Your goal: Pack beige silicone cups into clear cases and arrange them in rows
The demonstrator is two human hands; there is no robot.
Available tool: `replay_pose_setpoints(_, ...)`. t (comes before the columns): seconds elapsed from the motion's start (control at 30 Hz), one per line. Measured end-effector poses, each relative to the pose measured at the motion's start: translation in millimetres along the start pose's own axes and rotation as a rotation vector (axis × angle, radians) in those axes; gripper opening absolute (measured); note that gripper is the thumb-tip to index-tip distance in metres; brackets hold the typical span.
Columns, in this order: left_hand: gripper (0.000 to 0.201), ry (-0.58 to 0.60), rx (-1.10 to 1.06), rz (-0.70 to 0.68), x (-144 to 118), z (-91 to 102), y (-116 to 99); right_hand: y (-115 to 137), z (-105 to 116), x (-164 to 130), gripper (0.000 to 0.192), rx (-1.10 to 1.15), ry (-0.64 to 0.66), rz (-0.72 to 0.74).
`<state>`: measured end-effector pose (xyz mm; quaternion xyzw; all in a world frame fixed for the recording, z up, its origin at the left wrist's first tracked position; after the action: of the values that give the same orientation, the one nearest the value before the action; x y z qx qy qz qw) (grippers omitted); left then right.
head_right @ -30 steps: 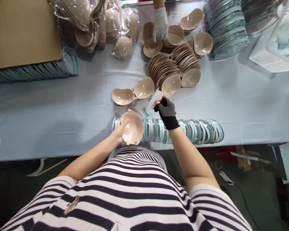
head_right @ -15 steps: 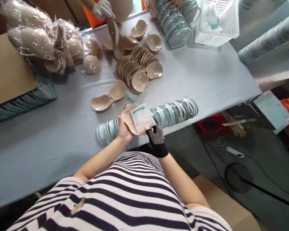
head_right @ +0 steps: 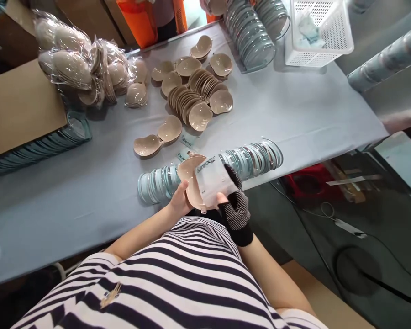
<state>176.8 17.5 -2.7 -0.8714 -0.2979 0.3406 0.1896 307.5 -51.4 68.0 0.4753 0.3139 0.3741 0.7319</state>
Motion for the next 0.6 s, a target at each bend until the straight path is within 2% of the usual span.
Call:
replay_pose_setpoints(0.07,0.076,-0.015,-0.038,0.005,4.3,-1.2,3.4,7.0,-17.0,8.7,0.045,-0.134,0.107,0.100)
replay_pose_setpoints(0.13,0.072,-0.103,-0.071,-0.007,10.0,6.9,5.0,9.0,-26.4,12.2,0.050,-0.243,0.142,0.190)
replay_pose_setpoints(0.2,0.065,-0.216,-0.078,-0.061,14.0,18.0,1.0,4.4,-24.6,9.6,0.061,-0.271,0.107,0.235)
replay_pose_setpoints(0.27,0.059,-0.279,-0.075,-0.130,15.8,23.1,-6.8,-5.8,-13.2,3.2,0.066,-0.177,0.031,0.226)
replay_pose_setpoints(0.37,0.052,-0.239,-0.075,-0.153,18.5,15.2,-13.1,-18.7,7.7,-1.7,0.059,0.093,-0.077,0.222)
replay_pose_setpoints(0.43,0.048,-0.192,-0.058,-0.137,20.7,6.9,-13.0,-23.3,19.8,6.6,0.052,0.169,-0.150,0.213)
replay_pose_setpoints(0.5,0.047,-0.166,-0.031,-0.132,23.8,0.9,-11.5,-23.4,26.3,24.1,0.041,0.111,-0.189,0.180)
replay_pose_setpoints(0.6,0.050,-0.167,-0.001,-0.128,30.2,-1.8,-6.2,-12.2,26.4,51.4,0.024,-0.051,-0.149,0.169)
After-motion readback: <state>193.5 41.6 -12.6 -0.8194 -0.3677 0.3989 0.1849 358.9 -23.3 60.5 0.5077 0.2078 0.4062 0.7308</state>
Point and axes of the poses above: each hand's wrist, its own x-axis towards the middle knuckle, its own z-axis out of the back of the hand, y = z × x, the point moved 10 cm from there along x, towards the middle knuckle, and after that the axes turned 4 degrees about x, right-handed, at the moved point
